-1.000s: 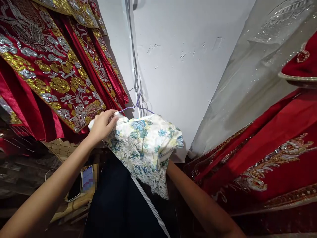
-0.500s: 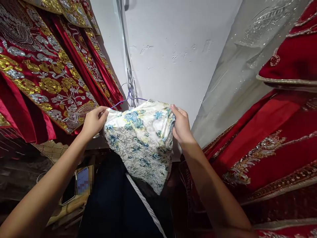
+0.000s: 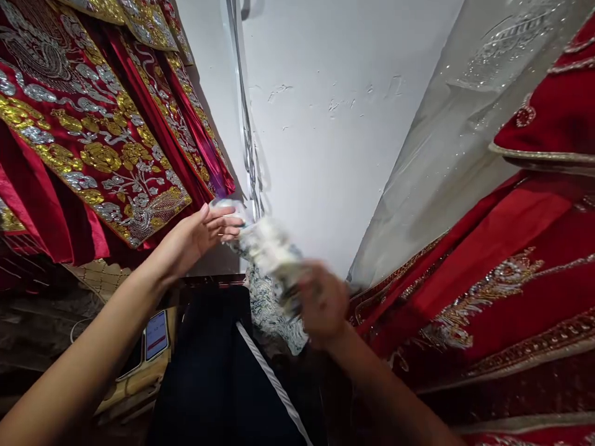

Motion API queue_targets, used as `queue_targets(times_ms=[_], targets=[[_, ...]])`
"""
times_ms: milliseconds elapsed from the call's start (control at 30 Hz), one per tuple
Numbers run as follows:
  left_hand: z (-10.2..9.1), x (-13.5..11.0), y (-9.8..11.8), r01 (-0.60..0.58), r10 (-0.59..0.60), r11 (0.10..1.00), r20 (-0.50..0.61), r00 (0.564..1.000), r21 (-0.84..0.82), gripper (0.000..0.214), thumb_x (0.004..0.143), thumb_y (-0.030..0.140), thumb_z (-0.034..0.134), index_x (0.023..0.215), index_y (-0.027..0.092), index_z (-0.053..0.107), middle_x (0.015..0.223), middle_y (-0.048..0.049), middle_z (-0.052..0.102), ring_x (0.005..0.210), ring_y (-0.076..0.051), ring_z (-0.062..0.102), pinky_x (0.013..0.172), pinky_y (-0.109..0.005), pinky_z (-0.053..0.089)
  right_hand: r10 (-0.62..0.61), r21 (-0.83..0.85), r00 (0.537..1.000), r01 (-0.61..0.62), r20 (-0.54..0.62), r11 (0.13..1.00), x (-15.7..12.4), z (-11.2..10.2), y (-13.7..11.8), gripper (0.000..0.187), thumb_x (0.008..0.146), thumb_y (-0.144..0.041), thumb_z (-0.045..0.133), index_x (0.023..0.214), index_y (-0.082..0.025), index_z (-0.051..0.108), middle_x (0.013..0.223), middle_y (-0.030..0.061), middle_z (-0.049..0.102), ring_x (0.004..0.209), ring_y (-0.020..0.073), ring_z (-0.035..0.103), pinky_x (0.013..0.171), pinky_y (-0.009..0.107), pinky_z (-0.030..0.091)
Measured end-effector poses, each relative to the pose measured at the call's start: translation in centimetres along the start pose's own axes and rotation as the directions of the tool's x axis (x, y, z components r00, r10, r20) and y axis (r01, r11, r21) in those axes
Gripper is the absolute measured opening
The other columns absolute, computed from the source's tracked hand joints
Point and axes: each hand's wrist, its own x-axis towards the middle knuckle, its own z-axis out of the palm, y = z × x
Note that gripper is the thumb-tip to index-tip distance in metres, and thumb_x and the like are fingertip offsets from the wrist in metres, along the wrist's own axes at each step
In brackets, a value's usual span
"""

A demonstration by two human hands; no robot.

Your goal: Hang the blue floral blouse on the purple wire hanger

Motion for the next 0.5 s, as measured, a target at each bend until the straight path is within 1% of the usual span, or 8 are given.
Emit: queue_targets(times_ms=[33,100,133,200,233,300,400,500], targets=[[0.7,-0.5,0.7,0.082,-0.080,0.992,0.025,0.996,-0.100,0.036,0.095,0.042,0.055,0.111,0.011,0.065,0.100,-0.0127,0.069,0.091,-0.020,0.067,0.085,-0.033,0.053,-0.147,-0.035,0.931,0.168,0.333,0.985,-1.4,0.7,-0.3,0.031,0.066,-0.046,0.083,0.075,-0.021,0.067,0.069,0.0018,0.062,0.063,0.0178,0.058,0.062,0.031,0.052],[1.5,-1.8,1.9,0.208,-0.198,0.959,0.068,0.978,-0.190,0.025,0.092,0.030,0.060,0.108,0.012,0.065,0.082,-0.0055,0.064,0.071,-0.013,0.063,0.074,-0.028,0.054,-0.301,0.055,0.585,0.400,0.753,0.915,-3.0,2.3,-0.7,0.051,0.059,-0.055,0.086,0.092,-0.019,0.069,0.080,0.0049,0.066,0.069,0.0196,0.061,0.065,0.032,0.054],[1.6,-2.7,2.5,0.268,-0.253,0.947,0.103,0.962,-0.177,0.023,0.091,0.026,0.061,0.109,0.013,0.065,0.073,-0.0007,0.057,0.058,-0.009,0.055,0.065,-0.024,0.052,-0.308,0.115,0.406,0.435,0.860,0.893,-3.1,2.8,-0.8,0.064,0.058,-0.059,0.085,0.104,-0.017,0.067,0.090,0.0076,0.068,0.077,0.0212,0.064,0.071,0.033,0.055],[1.2,-4.7,3.4,0.377,-0.365,0.926,0.177,0.914,-0.034,0.026,0.091,0.027,0.063,0.115,0.017,0.063,0.064,0.0057,0.045,0.044,-0.004,0.033,0.048,-0.019,0.041,-0.262,0.138,0.274,0.401,0.925,0.906,-2.2,3.4,-0.5,0.074,0.065,-0.061,0.082,0.121,-0.017,0.062,0.110,0.0115,0.067,0.097,0.0235,0.065,0.086,0.035,0.055],[0.7,-5.6,3.7,0.410,-0.419,0.908,0.196,0.887,0.084,0.029,0.091,0.031,0.063,0.118,0.018,0.062,0.062,0.0067,0.041,0.043,-0.004,0.026,0.044,-0.017,0.035,-0.224,0.096,0.306,0.383,0.925,0.919,-1.3,3.3,-0.2,0.067,0.073,-0.057,0.078,0.125,-0.018,0.060,0.116,0.0118,0.066,0.105,0.0235,0.064,0.093,0.036,0.054],[-0.4,-7.1,4.5,0.410,-0.484,0.849,0.180,0.857,0.333,0.034,0.091,0.040,0.064,0.118,0.019,0.063,0.062,0.0060,0.040,0.046,-0.005,0.027,0.041,-0.016,0.026,-0.145,-0.065,0.503,0.377,0.852,0.924,1.0,2.5,1.2,0.048,0.088,-0.046,0.068,0.128,-0.022,0.058,0.122,0.0115,0.063,0.115,0.0240,0.060,0.101,0.041,0.050],[-2.4,-7.9,5.6,0.296,-0.413,0.774,0.092,0.906,0.560,0.037,0.091,0.048,0.061,0.114,0.020,0.066,0.063,0.0042,0.039,0.051,-0.008,0.030,0.042,-0.018,0.019,-0.028,-0.365,0.780,0.324,0.625,0.873,4.4,1.1,4.0,0.050,0.091,-0.041,0.064,0.137,-0.027,0.052,0.137,0.0126,0.053,0.130,0.0303,0.049,0.110,0.053,0.041],[-4.6,-7.2,6.7,0.183,-0.238,0.756,0.003,0.971,0.628,0.037,0.093,0.050,0.057,0.114,0.022,0.067,0.063,0.0043,0.036,0.050,-0.007,0.025,0.044,-0.019,0.015,0.080,-0.391,0.800,0.201,0.594,0.898,6.5,0.8,6.2,0.048,0.091,-0.049,0.060,0.134,-0.030,0.053,0.142,0.0110,0.048,0.131,0.0322,0.047,0.108,0.052,0.042]])
